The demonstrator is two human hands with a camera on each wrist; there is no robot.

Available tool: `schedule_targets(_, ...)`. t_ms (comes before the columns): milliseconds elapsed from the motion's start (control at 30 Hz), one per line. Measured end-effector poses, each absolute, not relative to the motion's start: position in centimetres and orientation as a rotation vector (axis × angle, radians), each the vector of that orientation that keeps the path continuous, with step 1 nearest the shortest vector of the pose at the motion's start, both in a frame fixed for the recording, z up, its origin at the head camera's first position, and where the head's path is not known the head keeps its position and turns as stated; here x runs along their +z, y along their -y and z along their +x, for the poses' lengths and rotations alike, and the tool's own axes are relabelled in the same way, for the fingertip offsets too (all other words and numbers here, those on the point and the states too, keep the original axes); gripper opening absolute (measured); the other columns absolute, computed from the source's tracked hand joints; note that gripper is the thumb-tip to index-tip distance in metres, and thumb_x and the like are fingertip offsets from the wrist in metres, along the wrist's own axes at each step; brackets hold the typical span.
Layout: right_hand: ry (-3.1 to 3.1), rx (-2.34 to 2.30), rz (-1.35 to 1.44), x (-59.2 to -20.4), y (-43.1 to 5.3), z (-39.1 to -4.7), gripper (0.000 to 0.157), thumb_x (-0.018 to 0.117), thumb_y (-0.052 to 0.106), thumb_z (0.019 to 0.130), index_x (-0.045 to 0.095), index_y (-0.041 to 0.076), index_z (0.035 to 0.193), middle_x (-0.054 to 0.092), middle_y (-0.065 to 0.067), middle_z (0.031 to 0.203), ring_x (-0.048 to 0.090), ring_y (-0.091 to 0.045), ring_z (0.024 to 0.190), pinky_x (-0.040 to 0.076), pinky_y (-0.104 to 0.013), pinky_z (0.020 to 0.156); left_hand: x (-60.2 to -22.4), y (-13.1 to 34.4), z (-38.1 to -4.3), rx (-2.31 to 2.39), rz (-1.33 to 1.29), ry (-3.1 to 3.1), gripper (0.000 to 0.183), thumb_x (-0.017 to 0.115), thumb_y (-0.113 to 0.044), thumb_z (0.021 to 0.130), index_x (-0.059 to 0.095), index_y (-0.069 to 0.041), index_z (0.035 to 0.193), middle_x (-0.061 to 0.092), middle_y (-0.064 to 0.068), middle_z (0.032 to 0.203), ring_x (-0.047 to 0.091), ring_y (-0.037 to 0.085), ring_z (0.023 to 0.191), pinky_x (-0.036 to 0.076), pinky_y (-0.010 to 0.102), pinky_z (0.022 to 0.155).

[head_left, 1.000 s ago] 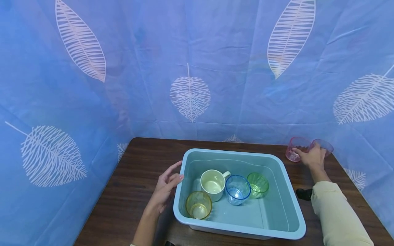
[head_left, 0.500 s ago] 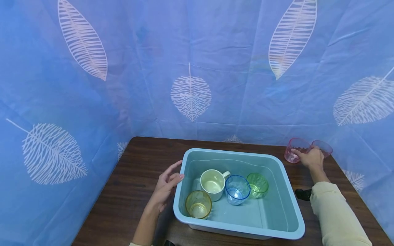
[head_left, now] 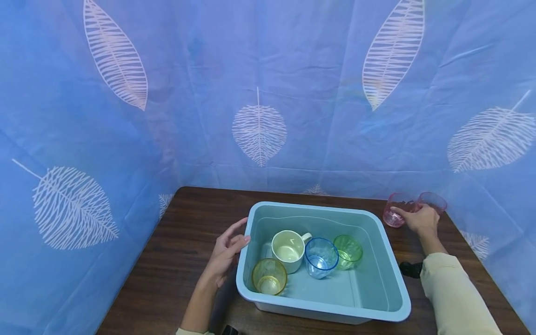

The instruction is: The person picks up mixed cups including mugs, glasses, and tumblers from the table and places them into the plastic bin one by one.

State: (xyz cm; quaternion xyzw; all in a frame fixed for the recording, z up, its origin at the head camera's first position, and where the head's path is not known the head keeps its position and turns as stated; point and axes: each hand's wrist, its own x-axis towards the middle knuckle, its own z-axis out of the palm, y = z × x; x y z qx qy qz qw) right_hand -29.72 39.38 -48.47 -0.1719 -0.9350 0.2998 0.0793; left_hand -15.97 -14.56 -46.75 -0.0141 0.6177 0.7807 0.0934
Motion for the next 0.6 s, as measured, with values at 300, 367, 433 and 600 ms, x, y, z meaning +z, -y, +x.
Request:
schedule_targets(300,2.765,1.013,-0.595,-48.3,-39.3,-28.1,0.084,0.073,0.055,0.091,0.049,-0.017,0.127,0.05,-0.04,0.129,0.027,-0.058,0.141,0.027,-0.068,0.115,-46.7,14.5,-15.9,2.319,-0.069,-1.835,0.055,0.067,-0.019,0.102,0.049,-0.017,0.153,0.073,0.021,0.117,0.072,0.031,0.102,0.06,0.045,0.087)
schedule_targets(367,2.774,1.002,-0.597,-48.2,-39.3,-27.8,0.09,0.072,0.055,0.091,0.044,-0.017,0.137,0.047,-0.041,0.137,0.027,-0.058,0.142,0.028,-0.067,0.115,-46.7,14.4,-15.9,2.32,-0.073,-1.836,0.055,0.068,-0.019,0.102,0.049,-0.017,0.153,0.073,0.021,0.117,0.073,0.031,0.102,0.06,0.046,0.087)
schedule_targets(433,2.778,0.984,-0.59,-48.1,-39.4,-27.6,0.095,0.072,0.055,0.091,0.04,-0.017,0.143,0.044,-0.041,0.141,0.028,-0.058,0.141,0.029,-0.068,0.115,-46.7,14.4,-15.8,2.32,-0.079,-1.836,0.055,0.068,-0.019,0.102,0.049,-0.017,0.153,0.073,0.02,0.117,0.073,0.031,0.103,0.06,0.046,0.088)
schedule_targets(600,2.767,0.94,-0.546,-48.0,-39.6,-27.3,0.096,0.073,0.055,0.089,0.041,-0.018,0.142,0.047,-0.041,0.139,0.034,-0.058,0.137,0.03,-0.067,0.114,-46.7,14.3,-15.7,2.325,-0.093,-1.845,0.054,0.068,-0.019,0.101,0.051,-0.017,0.152,0.073,0.02,0.116,0.072,0.032,0.103,0.06,0.044,0.087)
